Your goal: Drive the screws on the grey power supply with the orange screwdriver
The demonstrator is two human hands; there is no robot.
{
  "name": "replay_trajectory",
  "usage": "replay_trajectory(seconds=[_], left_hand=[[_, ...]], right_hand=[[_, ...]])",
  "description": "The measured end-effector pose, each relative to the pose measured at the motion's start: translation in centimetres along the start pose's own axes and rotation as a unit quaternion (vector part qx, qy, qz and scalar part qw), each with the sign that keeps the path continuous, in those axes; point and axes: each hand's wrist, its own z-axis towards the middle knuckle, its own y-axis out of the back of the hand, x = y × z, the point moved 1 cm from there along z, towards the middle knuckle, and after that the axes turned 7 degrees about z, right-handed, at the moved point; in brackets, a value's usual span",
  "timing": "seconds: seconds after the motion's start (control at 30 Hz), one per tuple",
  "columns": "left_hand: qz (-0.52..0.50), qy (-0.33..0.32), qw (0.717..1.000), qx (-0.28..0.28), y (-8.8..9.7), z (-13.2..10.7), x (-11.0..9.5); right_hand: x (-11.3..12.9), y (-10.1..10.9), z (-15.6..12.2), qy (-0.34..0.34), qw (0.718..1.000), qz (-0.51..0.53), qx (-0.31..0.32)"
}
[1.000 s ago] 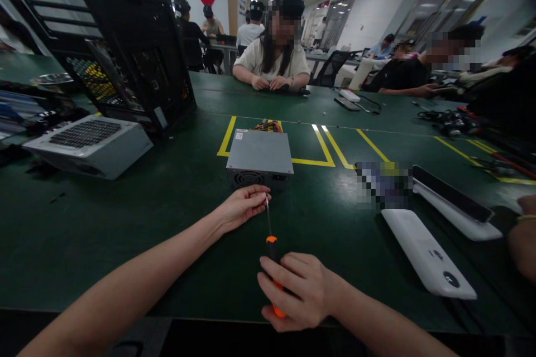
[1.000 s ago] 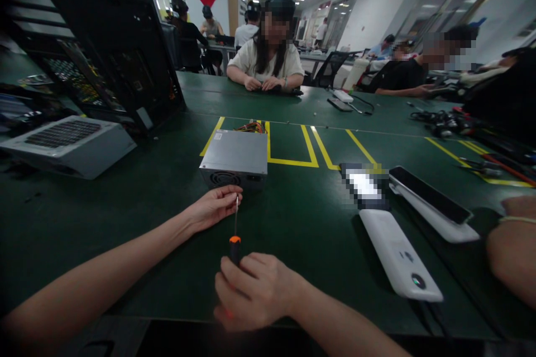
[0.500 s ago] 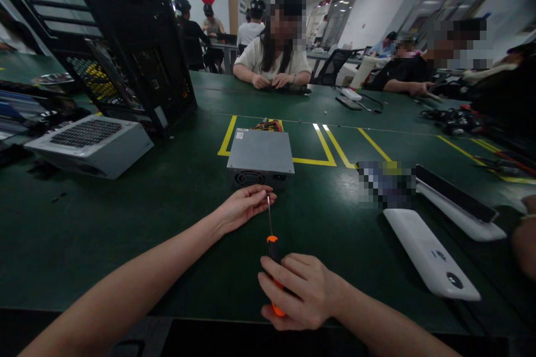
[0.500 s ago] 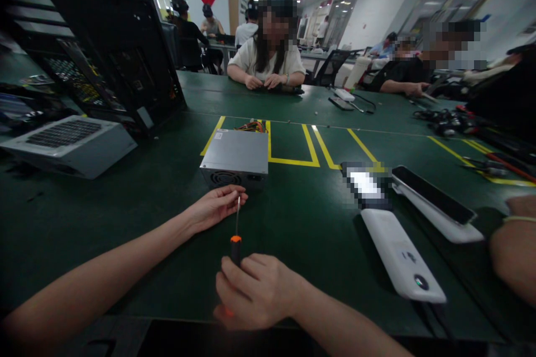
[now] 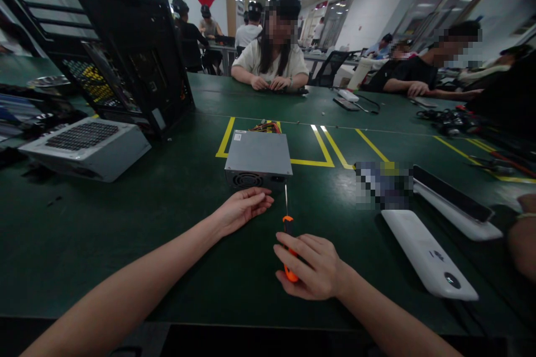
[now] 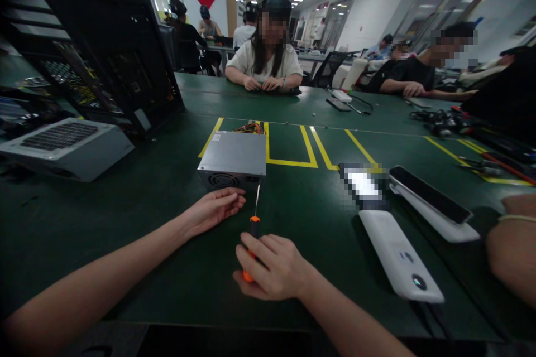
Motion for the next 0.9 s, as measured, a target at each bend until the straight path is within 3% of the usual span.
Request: replay_trajectory(seconds=[0.9], left_hand=[[0.009,0.006,1.000,-0.003,-0.20,-0.09,-0.23]], right_hand=[[-0.58,0.13,0.18,-0.020,1.000,0.015,-0.002]])
